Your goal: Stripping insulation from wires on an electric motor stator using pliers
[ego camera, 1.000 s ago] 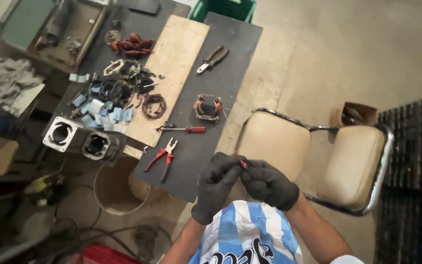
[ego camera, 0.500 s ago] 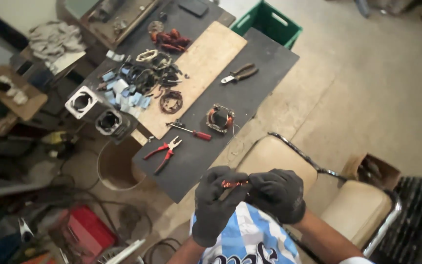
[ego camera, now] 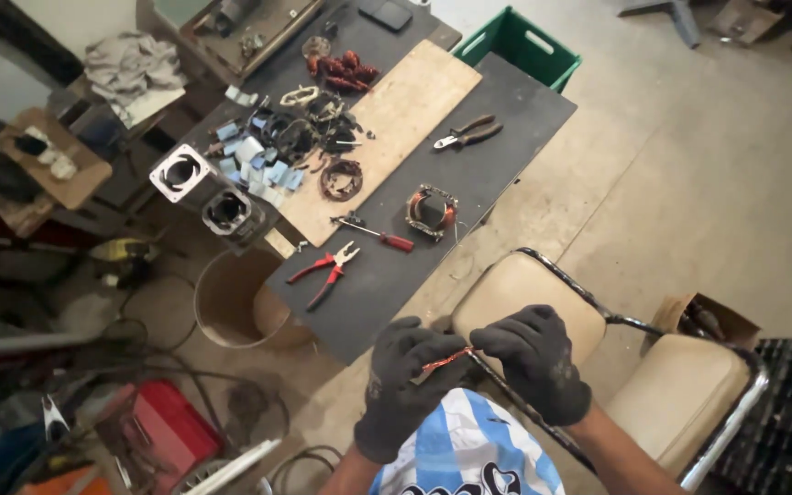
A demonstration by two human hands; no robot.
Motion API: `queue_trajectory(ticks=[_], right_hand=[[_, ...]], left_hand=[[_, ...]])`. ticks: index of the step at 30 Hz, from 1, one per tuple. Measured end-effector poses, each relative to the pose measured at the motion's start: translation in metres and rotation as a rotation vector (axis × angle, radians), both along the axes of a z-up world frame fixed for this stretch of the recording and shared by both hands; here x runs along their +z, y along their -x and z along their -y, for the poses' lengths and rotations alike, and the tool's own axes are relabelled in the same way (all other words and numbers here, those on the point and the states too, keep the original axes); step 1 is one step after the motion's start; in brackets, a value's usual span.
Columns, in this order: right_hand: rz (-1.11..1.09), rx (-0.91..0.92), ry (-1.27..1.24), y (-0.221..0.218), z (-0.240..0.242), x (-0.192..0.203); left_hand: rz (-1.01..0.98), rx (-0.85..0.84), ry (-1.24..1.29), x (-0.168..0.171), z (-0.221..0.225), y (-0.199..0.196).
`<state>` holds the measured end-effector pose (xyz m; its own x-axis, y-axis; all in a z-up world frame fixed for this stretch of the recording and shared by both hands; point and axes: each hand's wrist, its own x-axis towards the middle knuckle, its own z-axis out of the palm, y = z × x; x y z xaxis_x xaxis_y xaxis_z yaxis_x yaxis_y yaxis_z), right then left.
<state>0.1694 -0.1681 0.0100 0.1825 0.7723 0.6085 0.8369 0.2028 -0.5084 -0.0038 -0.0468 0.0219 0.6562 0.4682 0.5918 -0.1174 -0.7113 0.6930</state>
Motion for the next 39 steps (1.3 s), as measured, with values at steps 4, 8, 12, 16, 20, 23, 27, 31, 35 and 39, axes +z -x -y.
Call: queue_trajectory(ticks=[4,8,12,16,20,23,27,31,35,39], right_hand=[[0.103,-0.201,-0.066,0.054,-0.013,-0.004],[-0.139,-0.539,-0.119,0.112,-0.019,-0.016],[-0.3,-0.276,0.058,0.132,-0.024,-0.047],[-0.303,-0.056,0.069,0.146,-0.038,-0.044],[-0.183,-0.069,0.137,0.129,-0.047,-0.08],[-0.112,-0.098,0.189,0.114,-0.046,-0.097],[-0.455,0.088,0.252,0.091,-0.035,-0.086],[-1.022,0.093,0.438,0.07,-0.03,-0.104],[-1.691,0.041,0.218,0.046,-0.025,-0.134],[-1.371,0.285,0.303,0.008,-0.03,-0.067]], left_hand=[[-0.062,0.116,0.097,-0.029,0.001,0.029],[0.012,0.165,-0.158,-0.027,-0.017,0.045],[0.09,0.116,-0.343,-0.064,-0.028,0.06],[0.207,0.059,-0.392,-0.062,-0.047,0.056],[0.224,-0.225,-0.438,-0.064,-0.068,0.047],[0.243,-0.29,-0.399,-0.057,-0.077,0.042],[0.275,-0.43,-0.155,-0.028,-0.066,0.03],[0.259,-0.646,0.463,-0.019,-0.049,0.001],[0.327,-0.552,0.16,-0.018,-0.049,-0.036],[0.347,-0.46,-0.317,-0.029,-0.061,-0.055]])
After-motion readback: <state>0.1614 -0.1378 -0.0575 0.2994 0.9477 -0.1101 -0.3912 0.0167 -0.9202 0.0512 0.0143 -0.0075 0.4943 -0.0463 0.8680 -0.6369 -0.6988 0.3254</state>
